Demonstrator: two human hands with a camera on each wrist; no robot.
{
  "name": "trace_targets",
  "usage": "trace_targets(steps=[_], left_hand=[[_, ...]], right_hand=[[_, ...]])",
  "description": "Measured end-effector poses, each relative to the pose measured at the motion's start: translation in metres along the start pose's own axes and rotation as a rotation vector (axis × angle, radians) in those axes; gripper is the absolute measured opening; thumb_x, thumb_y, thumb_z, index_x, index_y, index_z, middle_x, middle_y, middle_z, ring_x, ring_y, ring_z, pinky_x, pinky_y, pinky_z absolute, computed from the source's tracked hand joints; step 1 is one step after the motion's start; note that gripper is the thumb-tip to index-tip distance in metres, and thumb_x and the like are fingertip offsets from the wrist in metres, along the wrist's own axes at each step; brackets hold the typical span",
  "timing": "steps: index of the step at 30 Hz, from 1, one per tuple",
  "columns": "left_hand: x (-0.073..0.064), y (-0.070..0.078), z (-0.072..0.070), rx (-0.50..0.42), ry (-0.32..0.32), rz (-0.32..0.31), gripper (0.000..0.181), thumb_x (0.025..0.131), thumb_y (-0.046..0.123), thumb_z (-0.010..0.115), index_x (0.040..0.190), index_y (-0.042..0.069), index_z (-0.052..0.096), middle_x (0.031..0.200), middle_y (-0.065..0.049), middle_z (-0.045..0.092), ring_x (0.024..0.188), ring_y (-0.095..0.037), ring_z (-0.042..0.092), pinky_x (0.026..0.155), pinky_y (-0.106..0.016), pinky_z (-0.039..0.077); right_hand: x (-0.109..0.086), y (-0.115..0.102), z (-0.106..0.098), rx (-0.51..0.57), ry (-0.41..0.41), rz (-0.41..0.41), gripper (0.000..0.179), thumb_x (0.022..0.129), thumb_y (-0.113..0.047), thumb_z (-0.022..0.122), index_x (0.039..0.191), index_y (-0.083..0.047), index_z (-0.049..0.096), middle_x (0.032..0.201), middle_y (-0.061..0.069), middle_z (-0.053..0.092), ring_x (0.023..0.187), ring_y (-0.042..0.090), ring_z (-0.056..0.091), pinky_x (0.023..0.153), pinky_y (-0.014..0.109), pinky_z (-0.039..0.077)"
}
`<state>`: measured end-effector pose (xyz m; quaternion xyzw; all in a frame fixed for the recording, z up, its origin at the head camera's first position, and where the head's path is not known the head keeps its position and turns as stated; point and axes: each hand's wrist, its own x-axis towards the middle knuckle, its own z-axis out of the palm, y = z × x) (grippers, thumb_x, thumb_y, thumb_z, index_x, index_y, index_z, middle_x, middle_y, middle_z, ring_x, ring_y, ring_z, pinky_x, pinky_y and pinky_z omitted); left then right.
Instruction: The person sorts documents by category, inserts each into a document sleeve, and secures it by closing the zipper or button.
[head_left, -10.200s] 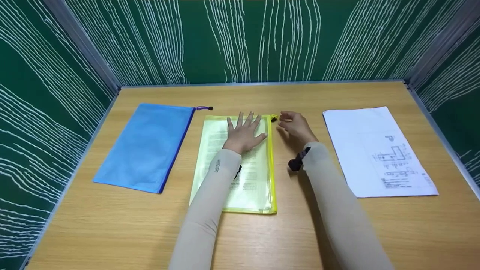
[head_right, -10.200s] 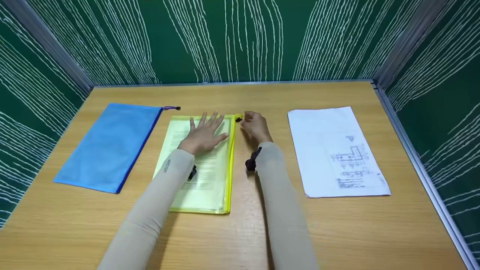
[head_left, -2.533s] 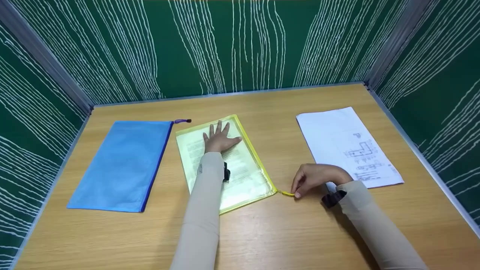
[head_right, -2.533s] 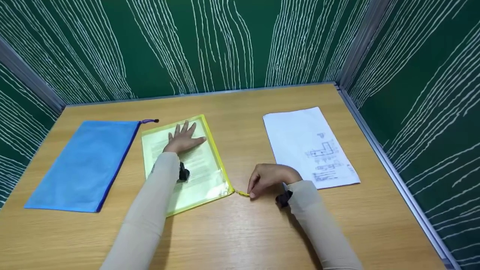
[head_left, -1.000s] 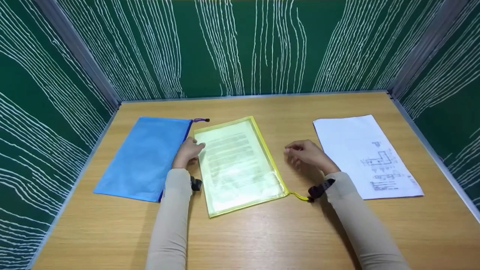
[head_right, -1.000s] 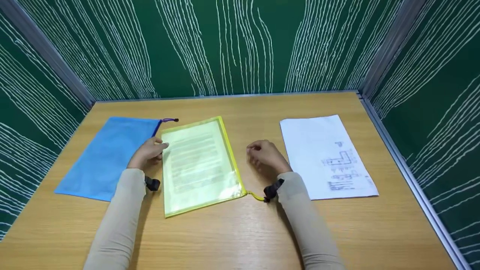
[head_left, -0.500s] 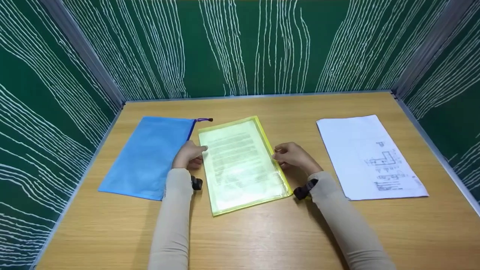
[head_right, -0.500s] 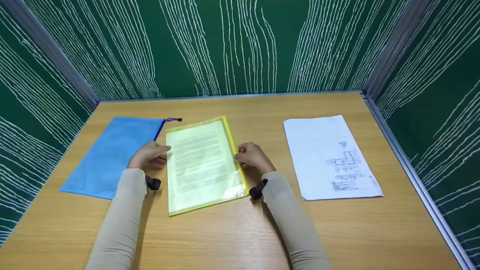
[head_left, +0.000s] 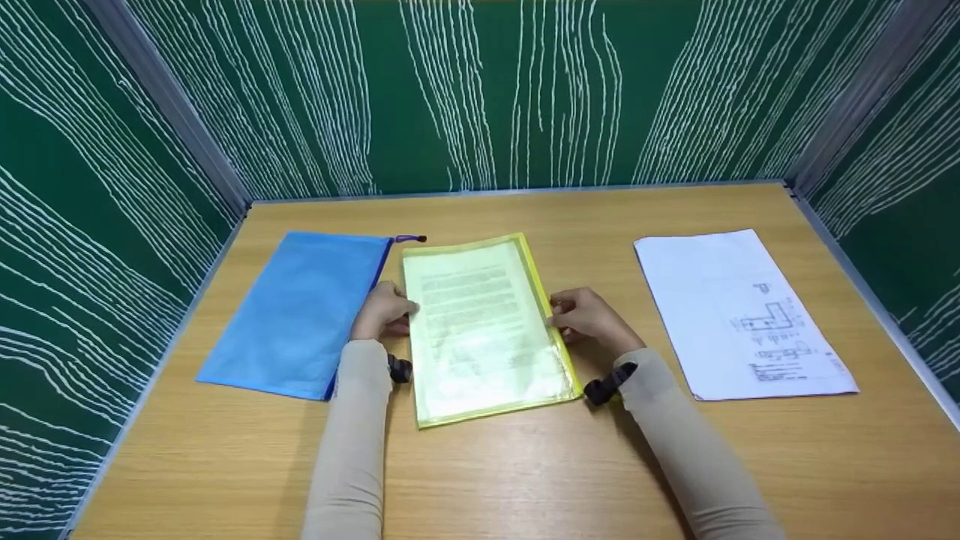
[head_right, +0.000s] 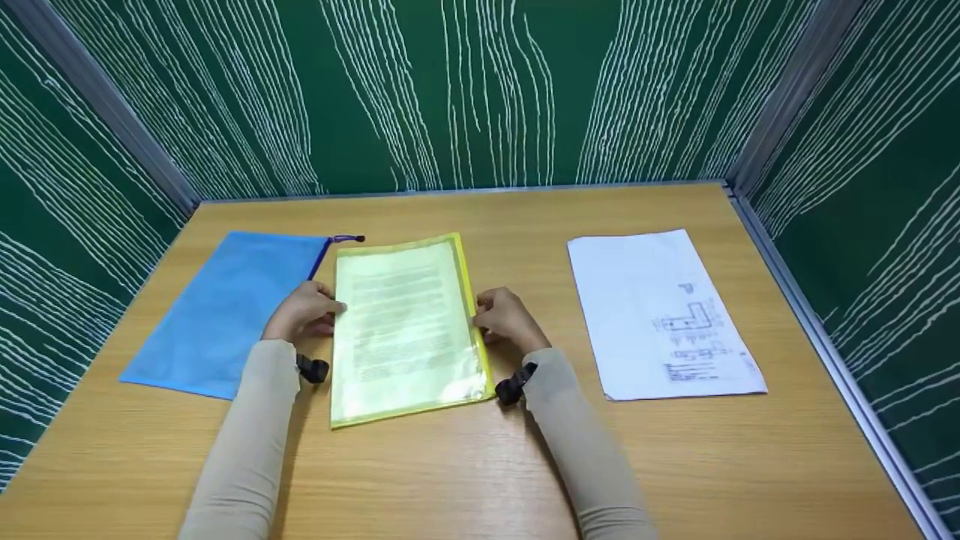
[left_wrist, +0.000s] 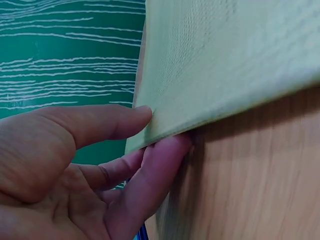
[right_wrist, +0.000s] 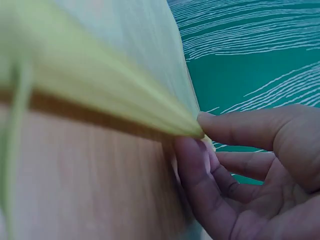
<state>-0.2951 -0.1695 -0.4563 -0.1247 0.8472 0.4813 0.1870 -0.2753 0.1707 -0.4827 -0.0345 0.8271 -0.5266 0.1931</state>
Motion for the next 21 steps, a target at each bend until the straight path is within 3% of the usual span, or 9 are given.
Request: trace_targets(steps=[4,9,14,21], left_hand=[[0.002,0.001,0.004,0.003,0.016,0.035,0.019,0.091,0.009,0.061,0.098,0.006,0.044,0.099,-0.011,0.05,0.072,-0.02,0.06,0.06,-0.03,0.053],[0.005,0.003,0.01,-0.014,0.011,0.056,0.022,0.091,0.009,0.062,0.107,0.004,0.047,0.1,-0.011,0.052,0.069,-0.019,0.06,0.059,-0.03,0.053],[0.009,0.006,0.016,-0.033,0.007,0.067,0.028,0.091,0.011,0.064,0.115,0.006,0.049,0.108,-0.014,0.057,0.079,-0.021,0.062,0.061,-0.031,0.055],[0.013,0.005,0.024,-0.099,-0.016,0.087,0.032,0.091,0.014,0.065,0.12,0.009,0.052,0.116,-0.014,0.06,0.08,-0.021,0.065,0.062,-0.032,0.057]], right_hand=[[-0.002,0.003,-0.002,0.022,0.001,0.012,0.054,0.09,-0.006,0.062,0.14,0.0,0.046,0.106,0.015,0.059,0.065,0.011,0.056,0.057,0.024,0.053],[-0.004,0.005,-0.006,0.021,0.018,0.013,0.051,0.089,-0.006,0.061,0.139,-0.004,0.05,0.106,0.014,0.058,0.068,0.013,0.057,0.057,0.025,0.054],[-0.01,0.007,-0.011,0.043,0.019,0.001,0.052,0.09,-0.005,0.059,0.141,-0.004,0.047,0.112,0.017,0.056,0.076,0.014,0.059,0.06,0.027,0.055],[-0.016,0.012,-0.019,0.094,0.033,-0.005,0.051,0.089,-0.003,0.059,0.139,-0.005,0.05,0.107,0.014,0.056,0.071,0.014,0.057,0.057,0.026,0.054]])
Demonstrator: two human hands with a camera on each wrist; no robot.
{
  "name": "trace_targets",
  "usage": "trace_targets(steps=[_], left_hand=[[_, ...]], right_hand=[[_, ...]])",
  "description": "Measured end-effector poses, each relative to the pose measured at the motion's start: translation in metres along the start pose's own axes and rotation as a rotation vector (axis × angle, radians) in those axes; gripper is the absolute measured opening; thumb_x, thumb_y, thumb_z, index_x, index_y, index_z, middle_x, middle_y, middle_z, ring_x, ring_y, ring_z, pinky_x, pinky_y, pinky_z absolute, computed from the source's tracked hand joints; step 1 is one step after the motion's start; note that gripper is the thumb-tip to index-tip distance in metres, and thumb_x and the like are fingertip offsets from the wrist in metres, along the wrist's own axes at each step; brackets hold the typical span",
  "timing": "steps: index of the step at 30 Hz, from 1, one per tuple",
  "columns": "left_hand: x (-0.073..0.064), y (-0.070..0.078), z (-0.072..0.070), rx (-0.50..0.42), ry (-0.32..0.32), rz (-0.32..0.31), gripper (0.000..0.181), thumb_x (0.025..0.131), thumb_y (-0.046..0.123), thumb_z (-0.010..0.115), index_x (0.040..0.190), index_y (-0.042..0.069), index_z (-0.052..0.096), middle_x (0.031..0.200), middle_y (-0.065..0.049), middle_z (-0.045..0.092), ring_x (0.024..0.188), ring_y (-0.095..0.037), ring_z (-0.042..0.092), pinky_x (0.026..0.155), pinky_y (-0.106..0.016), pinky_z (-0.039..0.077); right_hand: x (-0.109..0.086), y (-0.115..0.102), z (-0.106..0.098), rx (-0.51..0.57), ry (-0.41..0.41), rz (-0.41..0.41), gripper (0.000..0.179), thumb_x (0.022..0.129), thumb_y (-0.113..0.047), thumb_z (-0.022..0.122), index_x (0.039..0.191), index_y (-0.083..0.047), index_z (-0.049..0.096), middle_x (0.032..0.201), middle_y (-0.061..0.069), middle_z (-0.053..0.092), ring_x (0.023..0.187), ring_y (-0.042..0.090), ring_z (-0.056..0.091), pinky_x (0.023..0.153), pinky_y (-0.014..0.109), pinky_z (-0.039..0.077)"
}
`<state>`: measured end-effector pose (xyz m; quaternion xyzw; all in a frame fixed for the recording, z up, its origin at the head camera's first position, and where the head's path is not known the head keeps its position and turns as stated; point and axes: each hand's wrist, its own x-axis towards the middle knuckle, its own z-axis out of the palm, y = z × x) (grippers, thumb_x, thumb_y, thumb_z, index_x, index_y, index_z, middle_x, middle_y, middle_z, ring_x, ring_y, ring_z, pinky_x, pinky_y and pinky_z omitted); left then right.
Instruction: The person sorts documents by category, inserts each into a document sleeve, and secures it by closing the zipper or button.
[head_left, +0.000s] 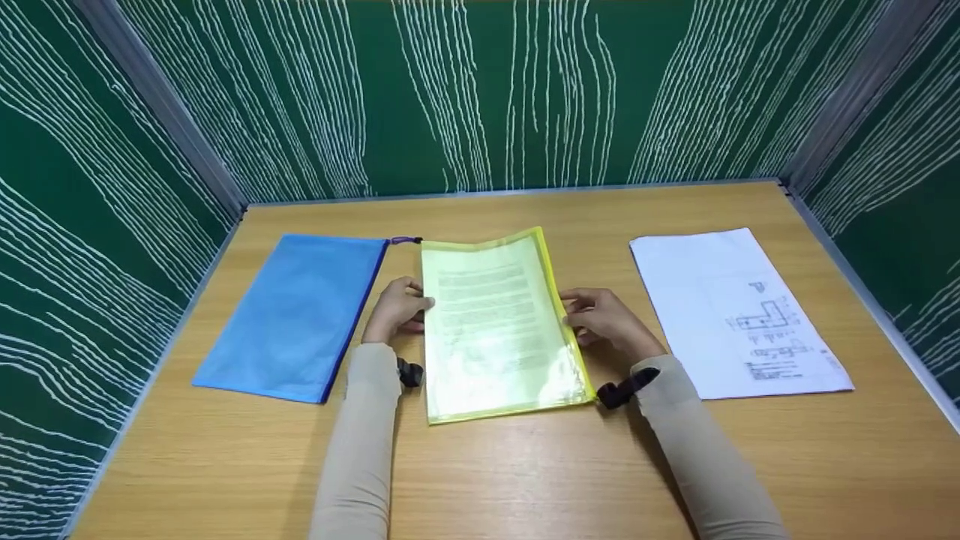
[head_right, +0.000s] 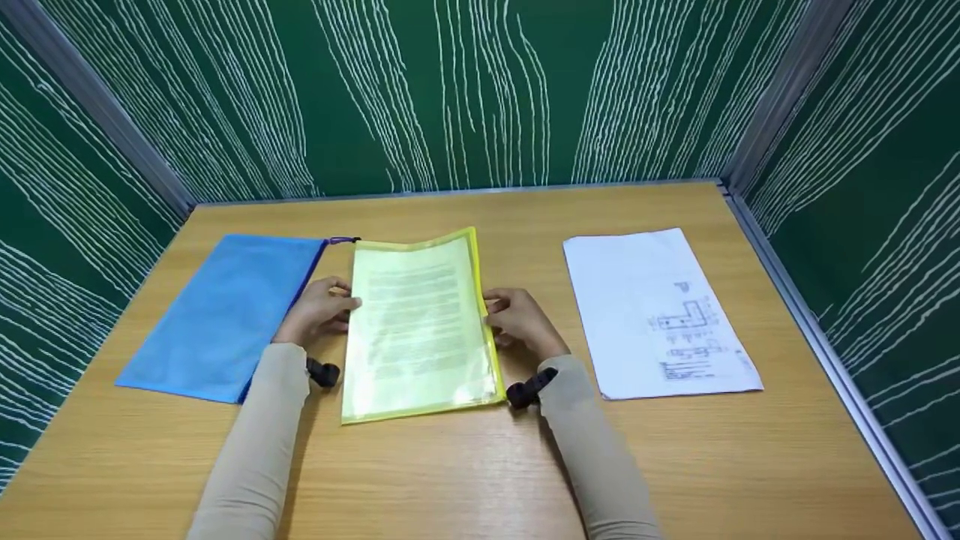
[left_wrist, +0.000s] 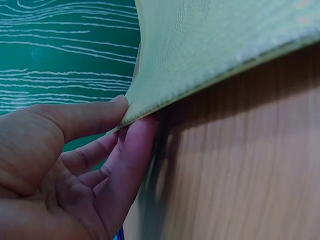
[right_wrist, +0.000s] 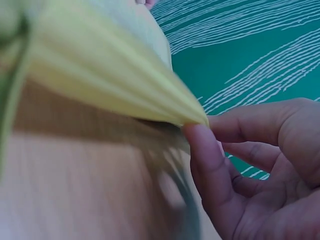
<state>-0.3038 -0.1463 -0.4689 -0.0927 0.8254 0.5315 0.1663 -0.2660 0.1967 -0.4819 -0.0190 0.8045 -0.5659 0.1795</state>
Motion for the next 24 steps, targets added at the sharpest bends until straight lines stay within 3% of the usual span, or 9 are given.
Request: trace_targets(steps=[13,18,24], left_hand=[[0.006,0.012,0.028,-0.032,-0.081,0.052,0.055,0.088,0.01,0.062,0.141,0.014,0.044,0.11,-0.013,0.058,0.085,-0.024,0.065,0.066,-0.033,0.058],[0.008,0.02,0.041,-0.044,-0.101,0.069,0.056,0.089,0.008,0.061,0.142,0.015,0.044,0.106,-0.013,0.057,0.084,-0.022,0.065,0.066,-0.032,0.058],[0.008,0.029,0.057,-0.044,-0.119,0.121,0.055,0.092,0.006,0.059,0.144,0.013,0.043,0.097,-0.01,0.057,0.075,-0.018,0.063,0.061,-0.03,0.057]], right_hand=[[-0.017,0.004,-0.032,-0.026,0.044,0.004,0.054,0.091,-0.005,0.059,0.143,-0.007,0.045,0.117,0.019,0.051,0.07,0.017,0.059,0.06,0.03,0.055],[-0.023,0.007,-0.045,-0.04,0.069,0.033,0.056,0.09,-0.007,0.059,0.144,-0.011,0.045,0.12,0.017,0.051,0.081,0.019,0.059,0.065,0.031,0.056],[-0.03,0.012,-0.06,-0.067,0.082,-0.014,0.054,0.091,-0.004,0.055,0.144,-0.005,0.044,0.119,0.02,0.05,0.09,0.019,0.054,0.066,0.029,0.055]])
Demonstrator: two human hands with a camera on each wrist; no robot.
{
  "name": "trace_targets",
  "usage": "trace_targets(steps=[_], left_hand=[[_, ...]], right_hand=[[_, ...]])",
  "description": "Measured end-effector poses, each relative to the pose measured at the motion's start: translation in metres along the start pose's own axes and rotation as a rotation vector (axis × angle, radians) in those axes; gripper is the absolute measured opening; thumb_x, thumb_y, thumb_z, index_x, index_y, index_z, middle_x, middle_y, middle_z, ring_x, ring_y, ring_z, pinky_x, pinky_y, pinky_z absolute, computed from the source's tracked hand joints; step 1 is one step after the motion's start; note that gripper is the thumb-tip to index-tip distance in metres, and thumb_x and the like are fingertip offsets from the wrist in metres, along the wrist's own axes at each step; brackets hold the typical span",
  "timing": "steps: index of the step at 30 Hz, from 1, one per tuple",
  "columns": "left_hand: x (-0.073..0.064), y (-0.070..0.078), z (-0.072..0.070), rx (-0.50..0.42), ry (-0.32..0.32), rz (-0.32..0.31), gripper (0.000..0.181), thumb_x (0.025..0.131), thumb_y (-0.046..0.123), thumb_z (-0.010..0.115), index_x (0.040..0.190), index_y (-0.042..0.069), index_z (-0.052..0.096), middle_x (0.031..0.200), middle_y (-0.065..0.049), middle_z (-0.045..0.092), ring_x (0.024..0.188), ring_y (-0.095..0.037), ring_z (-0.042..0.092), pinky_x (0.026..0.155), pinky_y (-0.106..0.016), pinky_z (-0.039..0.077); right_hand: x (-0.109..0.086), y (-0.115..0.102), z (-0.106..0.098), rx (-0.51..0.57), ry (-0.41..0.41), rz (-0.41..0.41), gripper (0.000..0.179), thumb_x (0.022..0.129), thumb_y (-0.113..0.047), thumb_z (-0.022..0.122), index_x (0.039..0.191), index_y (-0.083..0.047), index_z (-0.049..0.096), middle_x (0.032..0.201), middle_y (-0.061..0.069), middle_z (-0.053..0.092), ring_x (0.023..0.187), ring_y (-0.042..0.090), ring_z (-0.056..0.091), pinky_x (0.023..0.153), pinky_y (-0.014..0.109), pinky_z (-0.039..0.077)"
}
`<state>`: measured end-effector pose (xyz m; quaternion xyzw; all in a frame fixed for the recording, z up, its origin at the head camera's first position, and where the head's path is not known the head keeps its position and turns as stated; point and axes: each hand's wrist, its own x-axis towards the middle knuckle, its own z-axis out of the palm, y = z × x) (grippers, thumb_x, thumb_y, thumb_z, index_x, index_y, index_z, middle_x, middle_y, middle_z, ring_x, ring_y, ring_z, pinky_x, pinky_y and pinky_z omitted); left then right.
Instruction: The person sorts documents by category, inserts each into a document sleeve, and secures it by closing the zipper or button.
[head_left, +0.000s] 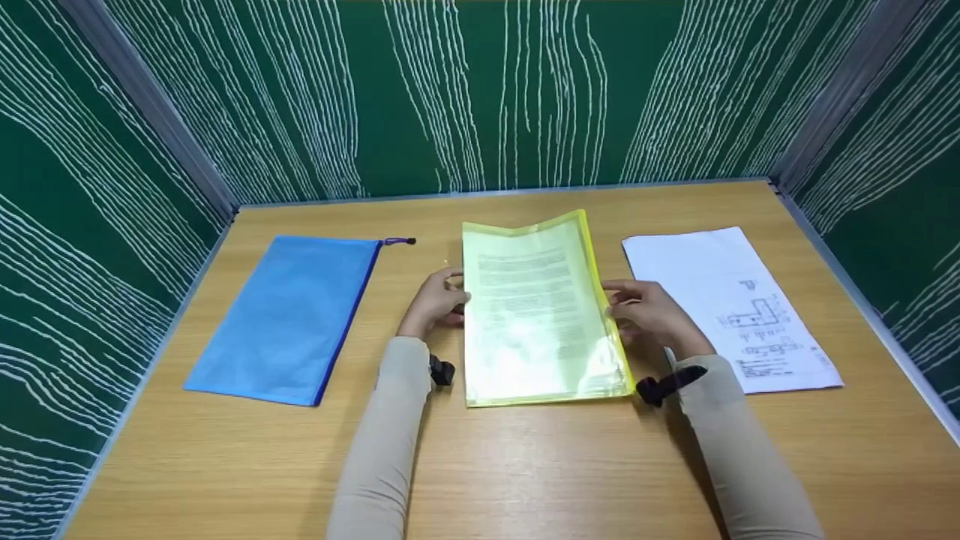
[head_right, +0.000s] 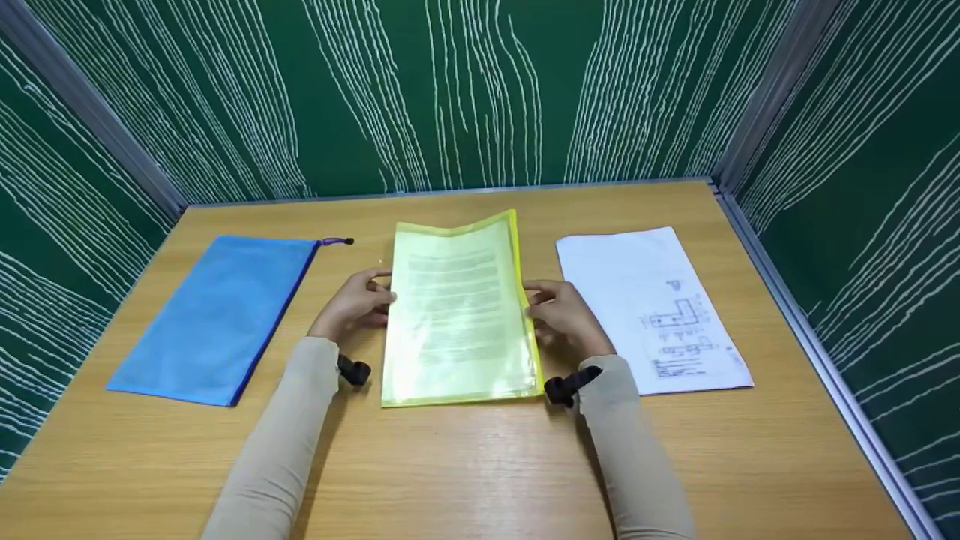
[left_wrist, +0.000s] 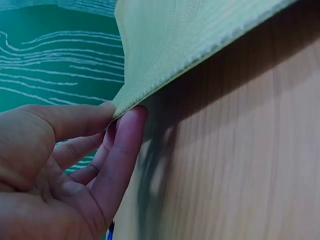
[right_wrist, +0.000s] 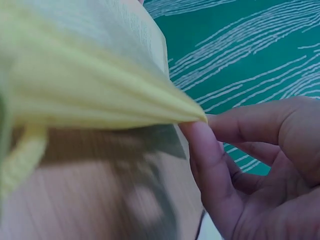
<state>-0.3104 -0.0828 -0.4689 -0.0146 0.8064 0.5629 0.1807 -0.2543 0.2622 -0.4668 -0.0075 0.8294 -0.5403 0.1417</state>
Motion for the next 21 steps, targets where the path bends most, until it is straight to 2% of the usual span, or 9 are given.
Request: trace_targets(steps=[8,15,21], left_hand=[[0.003,0.007,0.018,-0.034,0.004,0.022,0.053,0.091,0.006,0.062,0.142,0.011,0.047,0.097,-0.009,0.055,0.063,-0.016,0.06,0.058,-0.031,0.057],[0.008,0.011,0.031,-0.048,0.005,0.045,0.053,0.087,-0.002,0.064,0.138,0.004,0.049,0.098,-0.009,0.061,0.072,-0.014,0.062,0.059,-0.027,0.057],[0.009,0.011,0.039,-0.054,0.007,0.059,0.053,0.086,-0.004,0.063,0.136,0.0,0.05,0.094,-0.006,0.058,0.073,-0.014,0.061,0.062,-0.026,0.057]], right_hand=[[-0.006,0.007,-0.016,0.017,0.021,0.035,0.055,0.091,-0.002,0.054,0.145,-0.004,0.041,0.118,0.019,0.048,0.072,0.014,0.058,0.06,0.026,0.054],[-0.007,0.015,-0.025,-0.016,0.05,0.069,0.055,0.092,-0.003,0.054,0.145,-0.006,0.042,0.121,0.019,0.048,0.077,0.013,0.058,0.062,0.026,0.055],[-0.006,0.021,-0.03,-0.045,0.066,0.092,0.057,0.091,-0.005,0.056,0.146,-0.007,0.041,0.123,0.019,0.049,0.084,0.014,0.057,0.066,0.025,0.056]])
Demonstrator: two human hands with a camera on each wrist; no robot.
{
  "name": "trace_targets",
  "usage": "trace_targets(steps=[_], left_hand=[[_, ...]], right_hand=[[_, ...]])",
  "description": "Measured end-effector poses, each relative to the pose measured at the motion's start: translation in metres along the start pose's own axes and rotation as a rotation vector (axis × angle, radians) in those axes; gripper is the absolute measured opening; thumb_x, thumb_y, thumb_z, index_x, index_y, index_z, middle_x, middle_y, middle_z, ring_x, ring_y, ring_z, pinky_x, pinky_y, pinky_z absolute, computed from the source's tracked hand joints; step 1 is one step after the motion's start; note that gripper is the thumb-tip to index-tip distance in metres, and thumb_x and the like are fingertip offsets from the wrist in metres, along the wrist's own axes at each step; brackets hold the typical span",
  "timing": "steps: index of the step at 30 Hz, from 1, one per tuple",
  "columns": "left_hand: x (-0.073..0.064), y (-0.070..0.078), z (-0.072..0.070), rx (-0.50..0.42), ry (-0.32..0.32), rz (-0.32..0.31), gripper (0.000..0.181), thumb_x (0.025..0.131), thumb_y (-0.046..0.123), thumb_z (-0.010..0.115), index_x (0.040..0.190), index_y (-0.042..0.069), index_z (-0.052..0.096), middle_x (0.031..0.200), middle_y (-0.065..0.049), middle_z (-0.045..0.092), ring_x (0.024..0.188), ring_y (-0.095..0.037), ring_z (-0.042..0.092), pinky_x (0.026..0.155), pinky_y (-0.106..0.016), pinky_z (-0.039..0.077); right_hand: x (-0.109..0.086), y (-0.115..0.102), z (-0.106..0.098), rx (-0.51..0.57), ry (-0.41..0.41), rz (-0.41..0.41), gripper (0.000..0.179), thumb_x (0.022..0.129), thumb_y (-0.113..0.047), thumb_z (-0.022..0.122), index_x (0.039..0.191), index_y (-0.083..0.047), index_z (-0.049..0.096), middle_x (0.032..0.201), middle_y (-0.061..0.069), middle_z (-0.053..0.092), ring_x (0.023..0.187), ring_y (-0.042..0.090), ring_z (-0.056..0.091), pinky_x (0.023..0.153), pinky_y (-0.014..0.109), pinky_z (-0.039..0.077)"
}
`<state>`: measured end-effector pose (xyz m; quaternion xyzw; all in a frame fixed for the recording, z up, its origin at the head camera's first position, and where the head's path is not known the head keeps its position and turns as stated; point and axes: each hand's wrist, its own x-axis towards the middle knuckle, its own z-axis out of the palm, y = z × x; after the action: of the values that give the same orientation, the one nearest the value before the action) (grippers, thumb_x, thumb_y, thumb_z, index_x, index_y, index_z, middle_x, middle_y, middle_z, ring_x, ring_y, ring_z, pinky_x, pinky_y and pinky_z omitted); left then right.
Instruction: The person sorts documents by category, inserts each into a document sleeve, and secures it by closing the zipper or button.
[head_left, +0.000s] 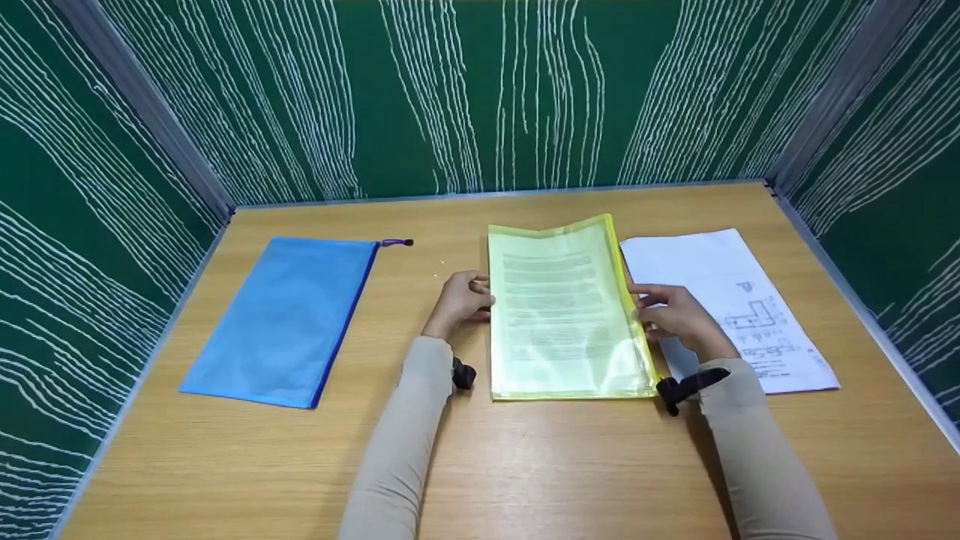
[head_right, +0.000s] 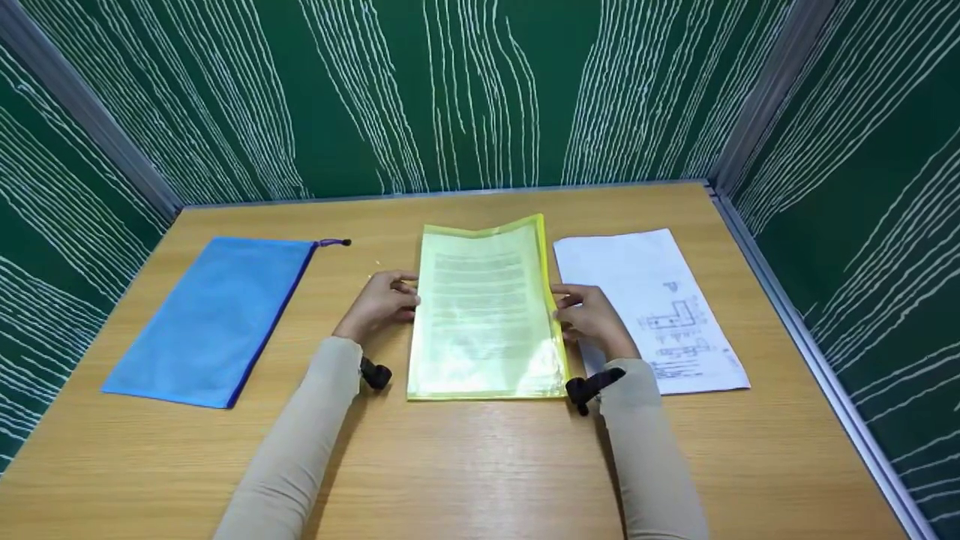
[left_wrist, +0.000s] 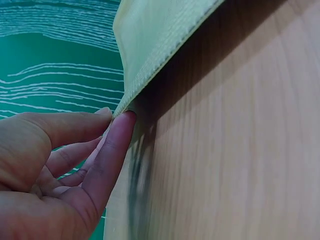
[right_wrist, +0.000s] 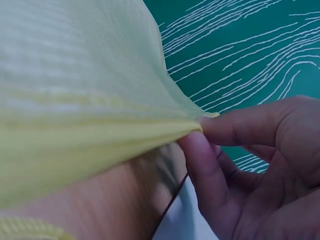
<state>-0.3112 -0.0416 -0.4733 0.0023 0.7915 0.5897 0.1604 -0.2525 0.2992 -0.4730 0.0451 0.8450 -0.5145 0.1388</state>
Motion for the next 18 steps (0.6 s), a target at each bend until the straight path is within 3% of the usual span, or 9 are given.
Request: trace_targets(steps=[11,18], left_hand=[[0.0002,-0.0046,0.0001,0.049,-0.021,-0.004,0.051,0.09,0.005,0.064,0.138,0.004,0.049,0.114,-0.015,0.062,0.09,-0.022,0.067,0.071,-0.029,0.058],[-0.0005,-0.0072,-0.0061,0.112,-0.007,0.034,0.041,0.092,0.009,0.06,0.132,0.002,0.055,0.11,-0.015,0.063,0.076,-0.017,0.065,0.063,-0.025,0.055]], right_hand=[[0.0026,0.0048,-0.0028,-0.009,-0.025,0.015,0.059,0.093,-0.01,0.058,0.147,-0.002,0.036,0.118,0.016,0.048,0.088,0.014,0.057,0.072,0.027,0.056],[0.0026,0.0052,-0.003,-0.017,-0.04,0.04,0.059,0.093,-0.013,0.06,0.145,0.001,0.038,0.116,0.015,0.049,0.089,0.015,0.057,0.073,0.027,0.056]])
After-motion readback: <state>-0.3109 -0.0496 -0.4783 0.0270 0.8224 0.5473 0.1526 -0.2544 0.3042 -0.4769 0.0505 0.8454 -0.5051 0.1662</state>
